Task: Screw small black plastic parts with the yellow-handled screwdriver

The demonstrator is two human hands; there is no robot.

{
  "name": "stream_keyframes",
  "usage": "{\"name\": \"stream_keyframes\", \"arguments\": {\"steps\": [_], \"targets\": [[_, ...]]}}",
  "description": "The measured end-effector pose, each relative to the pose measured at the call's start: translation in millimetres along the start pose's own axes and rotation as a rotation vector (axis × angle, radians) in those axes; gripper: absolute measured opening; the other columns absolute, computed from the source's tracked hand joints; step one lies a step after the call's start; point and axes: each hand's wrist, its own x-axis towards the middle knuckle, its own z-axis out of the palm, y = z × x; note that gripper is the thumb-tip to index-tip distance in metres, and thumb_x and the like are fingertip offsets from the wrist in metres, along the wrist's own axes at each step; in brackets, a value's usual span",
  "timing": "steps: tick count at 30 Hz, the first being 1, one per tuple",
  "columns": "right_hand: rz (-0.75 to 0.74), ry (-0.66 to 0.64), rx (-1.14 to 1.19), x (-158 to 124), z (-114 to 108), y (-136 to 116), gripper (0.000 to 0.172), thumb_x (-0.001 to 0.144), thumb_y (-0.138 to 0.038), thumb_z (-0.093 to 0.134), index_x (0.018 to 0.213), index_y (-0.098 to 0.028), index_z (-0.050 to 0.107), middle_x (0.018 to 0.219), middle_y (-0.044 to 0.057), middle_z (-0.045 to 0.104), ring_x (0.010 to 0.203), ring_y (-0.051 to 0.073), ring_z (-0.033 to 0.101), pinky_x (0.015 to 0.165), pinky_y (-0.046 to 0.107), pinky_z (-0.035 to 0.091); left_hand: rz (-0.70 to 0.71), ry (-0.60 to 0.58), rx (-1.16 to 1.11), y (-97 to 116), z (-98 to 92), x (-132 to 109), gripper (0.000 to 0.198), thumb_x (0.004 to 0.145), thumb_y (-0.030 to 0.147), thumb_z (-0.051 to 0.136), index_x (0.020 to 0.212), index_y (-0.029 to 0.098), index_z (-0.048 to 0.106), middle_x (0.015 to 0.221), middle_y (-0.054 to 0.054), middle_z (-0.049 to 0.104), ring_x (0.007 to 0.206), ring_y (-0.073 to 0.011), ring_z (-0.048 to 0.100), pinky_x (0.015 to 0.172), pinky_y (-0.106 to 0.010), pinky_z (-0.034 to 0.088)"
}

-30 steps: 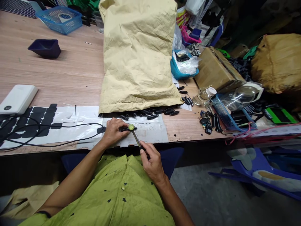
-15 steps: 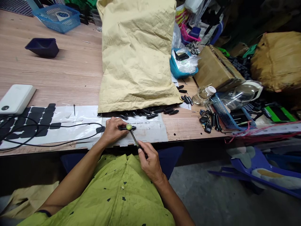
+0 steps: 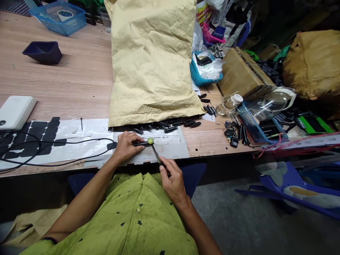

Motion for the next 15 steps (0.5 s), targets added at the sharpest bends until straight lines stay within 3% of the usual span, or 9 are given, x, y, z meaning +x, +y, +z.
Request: {"name": "stream_keyframes", "arguments": {"steps": [9,15], "targets": [[0.022,0.154,-0.075,4.0,-7.3,14.3,0.033,0.096,-0.031,0.056,0.123,-0.022,0.074,0.109,0.010,0.071,0.081,0.017,0.068,0.070,0.030,0.060,-0.012,-0.003,0.024,-1.4,0.5,-1.6,0.015,0.075,0.029,0.077,0.090,0.030,0.080,0.087,-0.001,0.072,0.096,-0.0268,0.052,0.096,-0.046,0.040],[-0.020,0.207,-0.208,2.0,-3.5,28.0,0.033,0.095,-0.030,0.056,0.121,-0.022,0.075,0.104,0.010,0.069,0.089,0.020,0.067,0.079,0.033,0.059,0.035,0.002,0.051,-3.2,-0.9,-3.8,0.015,0.078,0.032,0.075,0.092,0.029,0.080,0.088,-0.002,0.072,0.097,-0.0268,0.053,0.097,-0.046,0.039]]}}
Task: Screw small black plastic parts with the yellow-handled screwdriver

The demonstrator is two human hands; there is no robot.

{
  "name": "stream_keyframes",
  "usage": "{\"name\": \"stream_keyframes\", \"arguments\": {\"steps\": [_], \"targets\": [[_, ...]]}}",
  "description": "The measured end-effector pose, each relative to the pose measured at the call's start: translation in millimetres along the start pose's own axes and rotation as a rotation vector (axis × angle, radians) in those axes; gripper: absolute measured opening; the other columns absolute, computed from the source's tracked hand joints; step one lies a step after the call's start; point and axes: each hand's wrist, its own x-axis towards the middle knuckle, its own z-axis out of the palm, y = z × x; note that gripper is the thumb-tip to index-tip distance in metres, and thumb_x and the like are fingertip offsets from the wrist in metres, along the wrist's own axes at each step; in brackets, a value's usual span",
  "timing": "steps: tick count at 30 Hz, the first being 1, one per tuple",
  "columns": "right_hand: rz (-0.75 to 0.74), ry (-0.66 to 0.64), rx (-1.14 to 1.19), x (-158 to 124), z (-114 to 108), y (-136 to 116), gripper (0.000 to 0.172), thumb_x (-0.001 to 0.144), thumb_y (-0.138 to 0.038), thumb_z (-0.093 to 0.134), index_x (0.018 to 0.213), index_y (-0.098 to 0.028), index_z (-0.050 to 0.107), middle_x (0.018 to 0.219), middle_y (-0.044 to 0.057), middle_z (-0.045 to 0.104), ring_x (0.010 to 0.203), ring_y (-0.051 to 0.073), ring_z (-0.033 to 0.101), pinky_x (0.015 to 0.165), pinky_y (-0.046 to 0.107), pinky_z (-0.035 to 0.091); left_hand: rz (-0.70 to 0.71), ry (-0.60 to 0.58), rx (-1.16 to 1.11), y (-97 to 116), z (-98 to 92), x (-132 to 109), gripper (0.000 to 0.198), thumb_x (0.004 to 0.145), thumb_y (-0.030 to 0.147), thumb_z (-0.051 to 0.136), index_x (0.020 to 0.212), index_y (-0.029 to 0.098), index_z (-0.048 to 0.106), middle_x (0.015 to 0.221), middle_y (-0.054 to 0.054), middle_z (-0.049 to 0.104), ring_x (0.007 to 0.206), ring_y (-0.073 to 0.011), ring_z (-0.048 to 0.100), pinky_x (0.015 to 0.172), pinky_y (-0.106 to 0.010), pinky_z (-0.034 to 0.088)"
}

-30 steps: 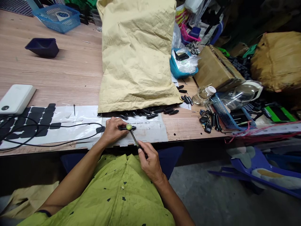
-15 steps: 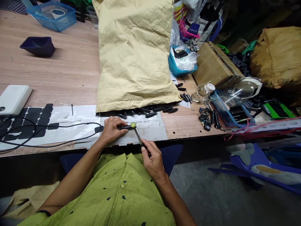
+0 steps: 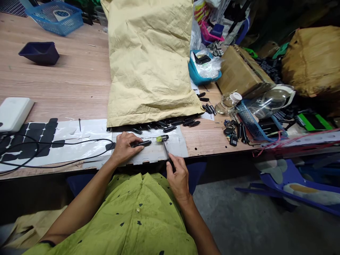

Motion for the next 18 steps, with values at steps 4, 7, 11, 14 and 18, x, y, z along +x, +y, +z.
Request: {"name": "stream_keyframes", "arguments": {"steps": [4,7,11,14,18], "targets": [[0.004,-0.004,-0.023,-1.2,3.5,-1.0,0.033,0.095,-0.029,0.056,0.121,-0.023,0.075,0.097,0.008,0.065,0.086,0.019,0.064,0.079,0.031,0.058,0.121,-0.066,-0.022,-2.8,-5.3,-7.1,0.015,0.080,0.036,0.075,0.093,0.029,0.080,0.087,-0.003,0.071,0.097,-0.0263,0.054,0.097,-0.045,0.038],[0.014,-0.013,-0.017,-1.1,3.9,-2.7,0.033,0.095,-0.029,0.056,0.121,-0.022,0.075,0.098,0.008,0.065,0.083,0.018,0.063,0.078,0.031,0.058,0.246,-0.161,-0.040,-1.9,-8.3,-20.5,0.014,0.080,0.037,0.076,0.092,0.030,0.080,0.096,-0.004,0.071,0.101,-0.0268,0.055,0.098,-0.046,0.038],[0.019,-0.022,-0.024,-1.2,4.0,-3.8,0.034,0.095,-0.029,0.055,0.122,-0.022,0.074,0.095,0.007,0.064,0.081,0.018,0.062,0.079,0.031,0.057,0.395,-0.249,-0.006,2.8,-4.0,-43.4,0.014,0.082,0.034,0.075,0.094,0.030,0.080,0.115,-0.007,0.069,0.112,-0.0299,0.054,0.101,-0.048,0.038],[0.021,-0.016,-0.029,-1.4,4.8,-4.2,0.034,0.095,-0.029,0.054,0.122,-0.023,0.074,0.095,0.007,0.064,0.082,0.018,0.062,0.079,0.031,0.057,0.455,-0.230,0.081,7.2,3.2,-56.2,0.014,0.086,0.029,0.071,0.098,0.030,0.079,0.128,-0.009,0.066,0.119,-0.0325,0.052,0.101,-0.050,0.038],[0.026,-0.017,-0.033,-1.1,5.7,-5.2,0.034,0.094,-0.028,0.054,0.121,-0.023,0.074,0.094,0.006,0.064,0.081,0.018,0.062,0.080,0.031,0.057,0.490,-0.163,0.155,10.2,9.8,-61.8,0.013,0.089,0.029,0.070,0.100,0.028,0.077,0.135,-0.011,0.064,0.122,-0.0338,0.051,0.102,-0.051,0.039]]}}
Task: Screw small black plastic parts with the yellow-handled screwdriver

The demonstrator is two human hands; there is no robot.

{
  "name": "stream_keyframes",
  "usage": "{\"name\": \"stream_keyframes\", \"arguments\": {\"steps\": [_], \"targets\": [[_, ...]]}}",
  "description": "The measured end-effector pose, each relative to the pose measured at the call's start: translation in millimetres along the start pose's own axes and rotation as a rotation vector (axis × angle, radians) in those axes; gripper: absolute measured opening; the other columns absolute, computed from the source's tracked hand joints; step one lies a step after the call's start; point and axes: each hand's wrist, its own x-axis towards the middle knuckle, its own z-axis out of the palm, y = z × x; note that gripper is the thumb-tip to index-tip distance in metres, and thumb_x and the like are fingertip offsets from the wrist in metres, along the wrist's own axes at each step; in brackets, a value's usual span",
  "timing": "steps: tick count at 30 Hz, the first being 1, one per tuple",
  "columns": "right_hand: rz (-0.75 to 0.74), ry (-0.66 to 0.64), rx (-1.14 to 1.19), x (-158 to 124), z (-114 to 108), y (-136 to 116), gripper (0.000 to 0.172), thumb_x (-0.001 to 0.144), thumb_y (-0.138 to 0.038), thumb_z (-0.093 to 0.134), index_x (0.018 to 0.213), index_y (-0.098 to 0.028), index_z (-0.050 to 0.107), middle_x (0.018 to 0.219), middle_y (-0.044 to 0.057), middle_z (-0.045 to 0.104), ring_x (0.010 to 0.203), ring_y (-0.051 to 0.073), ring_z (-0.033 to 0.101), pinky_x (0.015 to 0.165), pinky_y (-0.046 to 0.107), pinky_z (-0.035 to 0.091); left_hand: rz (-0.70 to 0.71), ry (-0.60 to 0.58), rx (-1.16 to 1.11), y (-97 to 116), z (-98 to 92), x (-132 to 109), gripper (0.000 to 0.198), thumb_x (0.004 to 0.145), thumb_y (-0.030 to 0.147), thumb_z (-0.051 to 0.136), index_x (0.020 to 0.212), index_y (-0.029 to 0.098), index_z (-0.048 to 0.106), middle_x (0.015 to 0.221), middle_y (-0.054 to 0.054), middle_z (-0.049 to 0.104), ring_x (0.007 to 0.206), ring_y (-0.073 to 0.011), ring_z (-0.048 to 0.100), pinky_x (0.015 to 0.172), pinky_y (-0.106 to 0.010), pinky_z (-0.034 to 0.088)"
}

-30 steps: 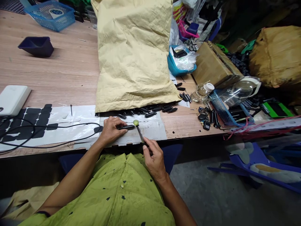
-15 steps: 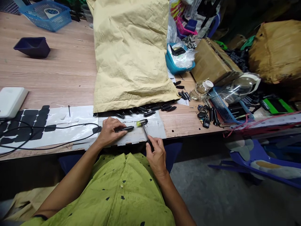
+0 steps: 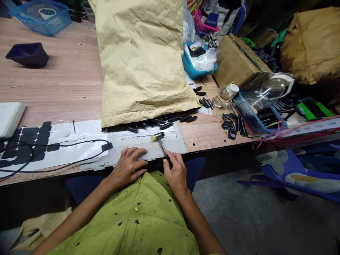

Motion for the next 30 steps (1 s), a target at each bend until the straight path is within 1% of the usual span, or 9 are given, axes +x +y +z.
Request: {"name": "stream_keyframes", "arguments": {"steps": [2,4,6,8,11,15,19,24,30], "targets": [[0.001,-0.001,0.005,0.2,0.2,-0.4,0.034,0.094,-0.028,0.055,0.121,-0.023,0.074,0.094,0.006,0.064,0.082,0.018,0.063,0.079,0.031,0.057,-0.015,0.033,-0.016,-2.5,-0.5,2.7,0.015,0.089,0.035,0.070,0.100,0.027,0.076,0.131,-0.010,0.066,0.119,-0.0330,0.053,0.100,-0.050,0.041],[0.003,0.000,0.011,0.3,0.7,-0.4,0.034,0.094,-0.028,0.055,0.121,-0.023,0.075,0.095,0.007,0.065,0.082,0.019,0.063,0.077,0.031,0.056,-0.098,0.096,-0.030,-9.5,-4.2,9.1,0.019,0.091,0.037,0.066,0.103,0.027,0.076,0.119,-0.010,0.070,0.112,-0.0307,0.056,0.096,-0.048,0.044],[0.004,0.004,0.020,0.3,1.6,0.4,0.034,0.094,-0.029,0.055,0.121,-0.023,0.075,0.097,0.007,0.066,0.084,0.019,0.064,0.074,0.030,0.056,-0.235,0.187,0.006,-20.6,-10.8,19.4,0.023,0.095,0.034,0.058,0.110,0.026,0.074,0.112,-0.009,0.071,0.105,-0.0292,0.058,0.092,-0.046,0.046],[0.001,0.010,0.028,0.3,2.8,1.7,0.034,0.094,-0.029,0.054,0.121,-0.023,0.075,0.099,0.008,0.067,0.087,0.019,0.065,0.072,0.029,0.056,-0.356,0.269,0.084,-34.1,-18.8,32.2,0.030,0.095,0.028,0.052,0.118,0.025,0.071,0.113,-0.009,0.070,0.104,-0.0295,0.058,0.090,-0.046,0.047],[-0.005,0.020,0.022,0.3,4.7,3.1,0.034,0.094,-0.029,0.054,0.120,-0.023,0.076,0.097,0.008,0.067,0.086,0.019,0.065,0.072,0.029,0.056,-0.436,0.310,0.192,-52.8,-29.2,50.0,0.036,0.090,0.019,0.052,0.121,0.024,0.070,0.114,-0.010,0.067,0.107,-0.0316,0.057,0.091,-0.047,0.047],[-0.007,0.031,0.005,0.4,6.6,2.7,0.034,0.094,-0.030,0.054,0.119,-0.025,0.076,0.093,0.006,0.065,0.080,0.018,0.064,0.071,0.029,0.056,-0.461,0.275,0.248,-64.4,-35.9,59.9,0.028,0.087,0.016,0.055,0.104,0.024,0.075,0.102,-0.012,0.064,0.103,-0.0344,0.054,0.088,-0.051,0.046],[-0.003,0.033,0.019,0.3,7.8,2.1,0.034,0.094,-0.029,0.054,0.120,-0.025,0.076,0.092,0.006,0.065,0.080,0.018,0.064,0.074,0.029,0.057,-0.442,0.232,0.199,-58.9,-34.3,54.7,0.013,0.085,0.020,0.065,0.094,0.024,0.074,0.103,-0.010,0.063,0.103,-0.0327,0.052,0.088,-0.048,0.045],[-0.012,0.034,0.032,0.5,8.7,2.8,0.034,0.094,-0.028,0.054,0.120,-0.025,0.075,0.095,0.007,0.065,0.085,0.019,0.065,0.078,0.030,0.057,-0.340,0.127,0.082,-45.2,-18.9,47.5,0.013,0.089,0.025,0.066,0.101,0.025,0.072,0.096,-0.006,0.066,0.096,-0.0265,0.055,0.085,-0.041,0.045],[-0.011,0.024,0.024,1.3,7.7,2.1,0.034,0.094,-0.028,0.055,0.120,-0.024,0.076,0.093,0.006,0.064,0.080,0.018,0.064,0.077,0.029,0.057,-0.339,0.202,-0.065,-49.9,-11.0,43.1,0.018,0.088,0.029,0.068,0.106,0.025,0.071,0.096,-0.004,0.069,0.092,-0.0242,0.058,0.085,-0.039,0.048]]}}
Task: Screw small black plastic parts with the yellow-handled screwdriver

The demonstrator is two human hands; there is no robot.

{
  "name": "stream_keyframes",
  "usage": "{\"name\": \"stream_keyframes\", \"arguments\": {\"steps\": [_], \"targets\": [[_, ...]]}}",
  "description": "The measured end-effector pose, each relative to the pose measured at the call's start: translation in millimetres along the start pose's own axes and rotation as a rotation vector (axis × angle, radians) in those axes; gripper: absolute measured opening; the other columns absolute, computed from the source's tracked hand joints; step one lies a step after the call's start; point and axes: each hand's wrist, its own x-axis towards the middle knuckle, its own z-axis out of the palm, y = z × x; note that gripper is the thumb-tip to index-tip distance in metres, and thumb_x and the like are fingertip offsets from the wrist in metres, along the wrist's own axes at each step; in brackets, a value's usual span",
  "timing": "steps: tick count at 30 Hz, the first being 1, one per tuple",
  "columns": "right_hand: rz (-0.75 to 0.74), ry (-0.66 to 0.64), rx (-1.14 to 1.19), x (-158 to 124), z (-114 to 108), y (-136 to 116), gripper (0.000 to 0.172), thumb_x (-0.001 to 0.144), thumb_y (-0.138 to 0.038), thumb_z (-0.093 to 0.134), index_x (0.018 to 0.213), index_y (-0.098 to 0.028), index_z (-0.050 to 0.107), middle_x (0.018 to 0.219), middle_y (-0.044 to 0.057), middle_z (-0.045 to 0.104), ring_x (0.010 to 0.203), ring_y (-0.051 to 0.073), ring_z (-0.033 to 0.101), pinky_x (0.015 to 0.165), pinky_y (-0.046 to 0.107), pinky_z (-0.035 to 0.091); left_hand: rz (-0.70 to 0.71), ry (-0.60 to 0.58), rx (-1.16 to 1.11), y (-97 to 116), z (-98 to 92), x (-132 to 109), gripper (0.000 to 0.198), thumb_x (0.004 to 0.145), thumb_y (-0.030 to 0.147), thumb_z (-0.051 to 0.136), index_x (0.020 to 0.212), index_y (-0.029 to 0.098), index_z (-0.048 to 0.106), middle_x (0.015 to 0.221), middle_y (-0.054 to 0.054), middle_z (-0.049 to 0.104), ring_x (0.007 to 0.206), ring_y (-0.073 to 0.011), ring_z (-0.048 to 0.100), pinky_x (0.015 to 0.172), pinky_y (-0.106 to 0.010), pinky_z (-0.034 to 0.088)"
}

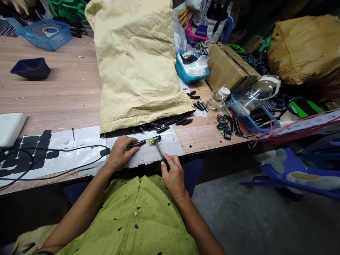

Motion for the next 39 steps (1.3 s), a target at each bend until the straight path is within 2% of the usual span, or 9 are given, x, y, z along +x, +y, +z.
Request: {"name": "stream_keyframes", "arguments": {"steps": [6,12,18,21,27,34,39], "targets": [[-0.013,0.007,-0.015,-0.2,0.3,1.7,0.035,0.094,-0.030,0.054,0.120,-0.022,0.076,0.092,0.006,0.064,0.078,0.017,0.063,0.075,0.029,0.057,-0.040,0.002,-0.041,-9.9,-7.9,-3.2,0.015,0.085,0.031,0.070,0.099,0.024,0.073,0.093,-0.003,0.069,0.091,-0.0240,0.058,0.085,-0.038,0.048],[0.013,-0.005,0.029,2.3,-2.4,5.2,0.033,0.092,-0.029,0.056,0.118,-0.023,0.076,0.093,0.006,0.066,0.075,0.016,0.062,0.074,0.030,0.057,-0.091,0.005,-0.048,-2.8,-0.4,1.2,0.015,0.081,0.024,0.073,0.096,0.026,0.076,0.090,-0.002,0.070,0.091,-0.0237,0.058,0.085,-0.038,0.047],[0.174,-0.062,0.317,2.6,-9.3,1.6,0.033,0.092,-0.035,0.060,0.118,-0.021,0.075,0.098,0.006,0.068,0.054,0.009,0.054,0.050,0.025,0.051,-0.231,-0.046,-0.084,13.1,-2.6,10.1,0.019,0.076,0.019,0.075,0.093,0.027,0.077,0.092,-0.001,0.071,0.093,-0.0239,0.058,0.093,-0.041,0.044],[0.188,-0.110,0.414,1.5,-9.5,-8.5,0.033,0.093,-0.036,0.060,0.119,-0.022,0.074,0.098,0.005,0.067,0.051,0.007,0.054,0.044,0.022,0.047,-0.269,-0.071,-0.098,16.6,-4.8,12.7,0.020,0.075,0.018,0.076,0.093,0.027,0.078,0.092,-0.001,0.072,0.095,-0.0241,0.058,0.093,-0.041,0.043],[0.088,-0.264,0.432,3.3,-4.1,-27.4,0.032,0.096,-0.034,0.057,0.121,-0.022,0.074,0.095,0.004,0.068,0.054,0.008,0.057,0.049,0.023,0.051,-0.281,-0.061,-0.102,16.8,-3.2,14.5,0.017,0.073,0.020,0.076,0.089,0.027,0.079,0.091,-0.001,0.074,0.092,-0.0242,0.059,0.091,-0.040,0.044],[-0.043,-0.253,0.341,4.7,-2.4,-33.2,0.033,0.096,-0.028,0.056,0.124,-0.024,0.074,0.100,0.007,0.070,0.072,0.014,0.066,0.064,0.027,0.058,-0.292,-0.047,-0.104,18.3,-2.4,15.0,0.015,0.072,0.019,0.075,0.084,0.027,0.079,0.088,-0.001,0.074,0.092,-0.0244,0.060,0.089,-0.039,0.045],[-0.043,-0.270,0.320,6.2,-2.9,-34.0,0.032,0.096,-0.027,0.055,0.122,-0.023,0.074,0.098,0.007,0.071,0.078,0.016,0.068,0.068,0.028,0.059,-0.290,-0.019,-0.114,19.6,-1.2,14.2,0.013,0.070,0.018,0.076,0.080,0.027,0.078,0.085,-0.001,0.074,0.090,-0.0239,0.061,0.087,-0.039,0.045]]}}
